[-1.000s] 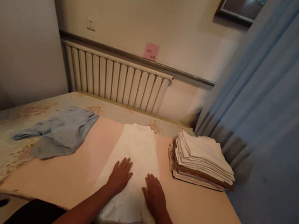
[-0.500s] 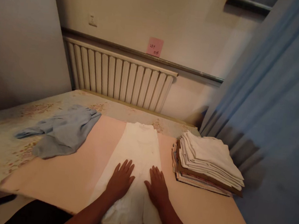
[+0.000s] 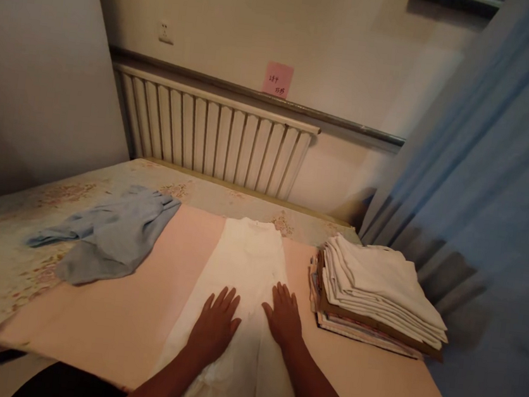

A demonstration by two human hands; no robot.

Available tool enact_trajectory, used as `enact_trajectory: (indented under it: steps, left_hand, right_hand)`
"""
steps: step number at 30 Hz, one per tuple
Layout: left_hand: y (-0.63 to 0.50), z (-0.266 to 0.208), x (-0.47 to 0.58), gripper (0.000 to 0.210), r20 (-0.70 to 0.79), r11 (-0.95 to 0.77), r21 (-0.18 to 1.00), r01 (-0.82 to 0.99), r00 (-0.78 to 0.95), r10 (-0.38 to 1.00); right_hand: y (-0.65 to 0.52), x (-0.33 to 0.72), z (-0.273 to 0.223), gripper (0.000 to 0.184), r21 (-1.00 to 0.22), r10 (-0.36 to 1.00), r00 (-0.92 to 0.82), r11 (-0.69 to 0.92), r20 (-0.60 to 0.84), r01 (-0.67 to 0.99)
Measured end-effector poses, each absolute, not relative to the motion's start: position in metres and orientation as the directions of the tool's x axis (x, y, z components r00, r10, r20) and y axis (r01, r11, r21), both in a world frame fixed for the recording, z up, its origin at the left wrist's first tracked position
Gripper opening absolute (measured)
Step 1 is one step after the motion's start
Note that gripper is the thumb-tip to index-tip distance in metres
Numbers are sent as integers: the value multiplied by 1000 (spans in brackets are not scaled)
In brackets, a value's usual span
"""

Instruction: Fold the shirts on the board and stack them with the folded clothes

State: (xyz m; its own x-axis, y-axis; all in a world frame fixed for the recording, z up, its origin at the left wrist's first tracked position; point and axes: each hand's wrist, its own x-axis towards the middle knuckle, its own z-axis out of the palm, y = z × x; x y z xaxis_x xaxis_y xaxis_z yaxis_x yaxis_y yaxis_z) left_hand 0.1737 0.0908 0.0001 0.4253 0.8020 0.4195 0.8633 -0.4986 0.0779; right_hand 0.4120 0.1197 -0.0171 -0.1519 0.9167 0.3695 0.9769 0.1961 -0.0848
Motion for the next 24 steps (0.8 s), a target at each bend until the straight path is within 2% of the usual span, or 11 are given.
enact_trajectory:
  steps: [6, 13, 24]
  left_hand:
    - [90, 0, 174, 47, 456, -492, 47, 870, 419, 785]
    - [88, 2, 175, 47, 448, -494, 52, 868, 422, 788]
    - [88, 5, 176, 48, 385, -482, 77, 873, 420, 822]
  right_hand:
    - [123, 409, -4, 59, -51, 949, -138, 159, 283, 986]
    - [95, 406, -4, 56, -27, 949, -167, 180, 266, 983]
    - [28, 400, -4, 57, -79, 946, -202, 228, 255, 970]
